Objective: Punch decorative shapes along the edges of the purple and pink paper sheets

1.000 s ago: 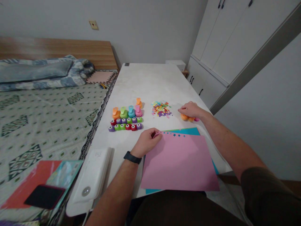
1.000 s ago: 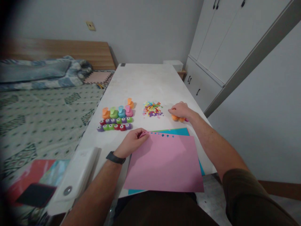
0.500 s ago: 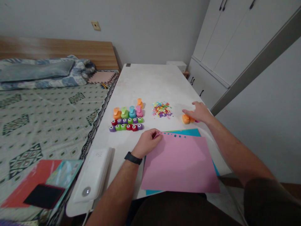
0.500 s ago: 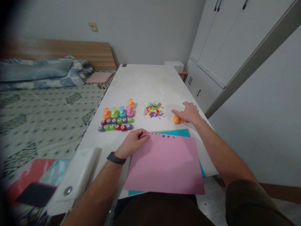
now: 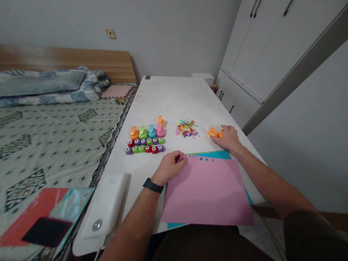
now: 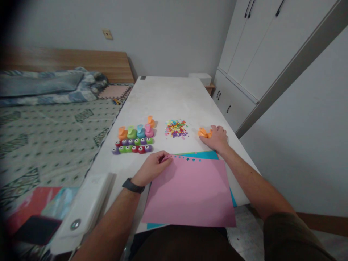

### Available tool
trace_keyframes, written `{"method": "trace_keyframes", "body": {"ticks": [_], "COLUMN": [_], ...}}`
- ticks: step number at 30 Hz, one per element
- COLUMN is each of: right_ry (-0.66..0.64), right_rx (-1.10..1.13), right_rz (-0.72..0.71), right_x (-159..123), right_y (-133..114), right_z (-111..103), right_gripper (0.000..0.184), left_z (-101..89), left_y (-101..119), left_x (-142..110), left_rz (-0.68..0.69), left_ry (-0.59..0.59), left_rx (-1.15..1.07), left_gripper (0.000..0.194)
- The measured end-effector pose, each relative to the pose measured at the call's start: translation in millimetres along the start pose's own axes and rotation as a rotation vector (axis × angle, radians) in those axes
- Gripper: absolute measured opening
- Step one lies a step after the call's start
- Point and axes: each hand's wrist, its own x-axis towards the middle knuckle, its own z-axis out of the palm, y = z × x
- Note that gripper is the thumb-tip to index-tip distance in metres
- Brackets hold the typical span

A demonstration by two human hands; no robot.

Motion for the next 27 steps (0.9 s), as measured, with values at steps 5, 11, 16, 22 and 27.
{"method": "trace_keyframes", "body": {"ticks": [5, 11, 16, 22, 27], "right_ry": [0.017, 0.058, 0.127, 0.143, 0.128], "right_rx": [0.027, 0.007, -0.004, -0.002, 0.01], "right_rz": [-0.02, -0.035, -0.018, 0.071, 0.141], "right_x": [-4, 0, 10, 50, 84], "right_y": [-8, -9, -6, -13, -33], "right_z": [-3, 2, 10, 15, 22], "right_gripper": [0.074, 0.056, 0.056, 0.058, 0.064], "left_z": [1.2, 1.0, 0.9, 1.1, -0.2], "left_y": [-2, -2, 0, 1, 4], "left_x": [0, 0, -1, -1, -2], "left_rz": [0.012, 0.018, 0.012, -0.002, -0.012], "left_ry": [-0.009, -0.018, -0.016, -0.005, -0.006], "left_rx": [0.001, 0.036, 0.016, 0.005, -0.005], "left_gripper": [0.025, 0.025, 0.025, 0.025, 0.025]}}
